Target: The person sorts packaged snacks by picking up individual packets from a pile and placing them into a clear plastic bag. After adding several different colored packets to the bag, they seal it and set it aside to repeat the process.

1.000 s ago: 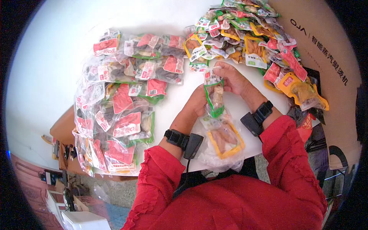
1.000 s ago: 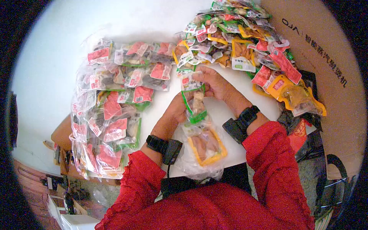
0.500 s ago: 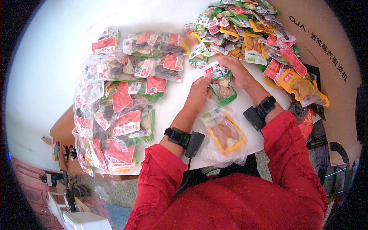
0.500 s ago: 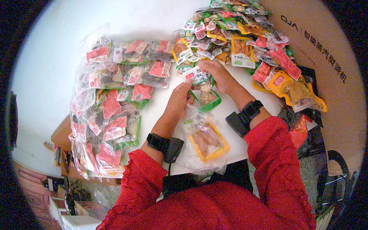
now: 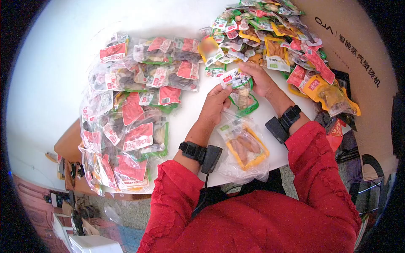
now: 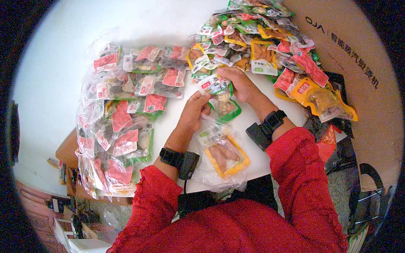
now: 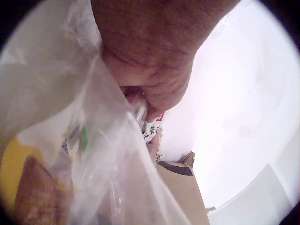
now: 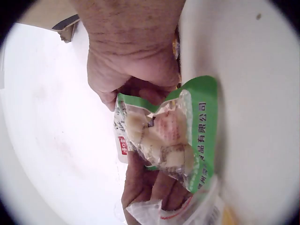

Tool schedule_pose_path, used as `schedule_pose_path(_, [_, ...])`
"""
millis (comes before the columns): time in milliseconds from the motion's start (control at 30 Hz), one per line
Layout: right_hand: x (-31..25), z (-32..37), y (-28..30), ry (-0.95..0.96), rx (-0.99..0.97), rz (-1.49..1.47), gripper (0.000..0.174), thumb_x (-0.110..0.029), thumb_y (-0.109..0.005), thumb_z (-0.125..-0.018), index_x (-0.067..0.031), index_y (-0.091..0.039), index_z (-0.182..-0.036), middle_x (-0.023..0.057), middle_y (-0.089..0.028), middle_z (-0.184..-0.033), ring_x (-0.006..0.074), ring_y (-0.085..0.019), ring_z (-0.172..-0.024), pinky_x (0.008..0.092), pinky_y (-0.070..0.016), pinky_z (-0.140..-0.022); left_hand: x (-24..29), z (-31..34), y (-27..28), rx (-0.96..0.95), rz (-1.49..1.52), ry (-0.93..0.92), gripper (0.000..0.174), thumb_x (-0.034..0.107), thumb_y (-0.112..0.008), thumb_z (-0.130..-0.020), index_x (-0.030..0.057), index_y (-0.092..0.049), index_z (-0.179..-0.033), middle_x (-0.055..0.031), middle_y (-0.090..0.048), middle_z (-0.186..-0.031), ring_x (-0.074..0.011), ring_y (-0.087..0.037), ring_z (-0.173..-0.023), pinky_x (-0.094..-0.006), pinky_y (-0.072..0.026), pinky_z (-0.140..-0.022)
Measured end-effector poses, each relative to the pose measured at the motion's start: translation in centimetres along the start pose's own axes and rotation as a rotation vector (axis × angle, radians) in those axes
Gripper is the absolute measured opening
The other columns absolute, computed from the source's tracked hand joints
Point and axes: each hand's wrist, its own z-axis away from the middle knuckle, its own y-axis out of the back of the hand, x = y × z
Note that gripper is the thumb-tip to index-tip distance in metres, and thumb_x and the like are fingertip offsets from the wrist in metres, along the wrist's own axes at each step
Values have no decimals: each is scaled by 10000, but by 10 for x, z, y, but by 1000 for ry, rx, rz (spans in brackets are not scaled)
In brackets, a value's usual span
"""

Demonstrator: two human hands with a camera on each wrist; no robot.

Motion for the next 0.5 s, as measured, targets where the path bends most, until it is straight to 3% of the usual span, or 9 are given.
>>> schedule_pose_path(500, [3,-1,3,3,8,-15,166,-202,-547,-808,-51,-568,-874,31,-602,-779,110,-592,-676,243,-489,-610,2,1,2,-10,14,15,143,126,-508,-831,45,-551,-940,-20,-575,-765,-38,-363,-455,-159,-277,-397])
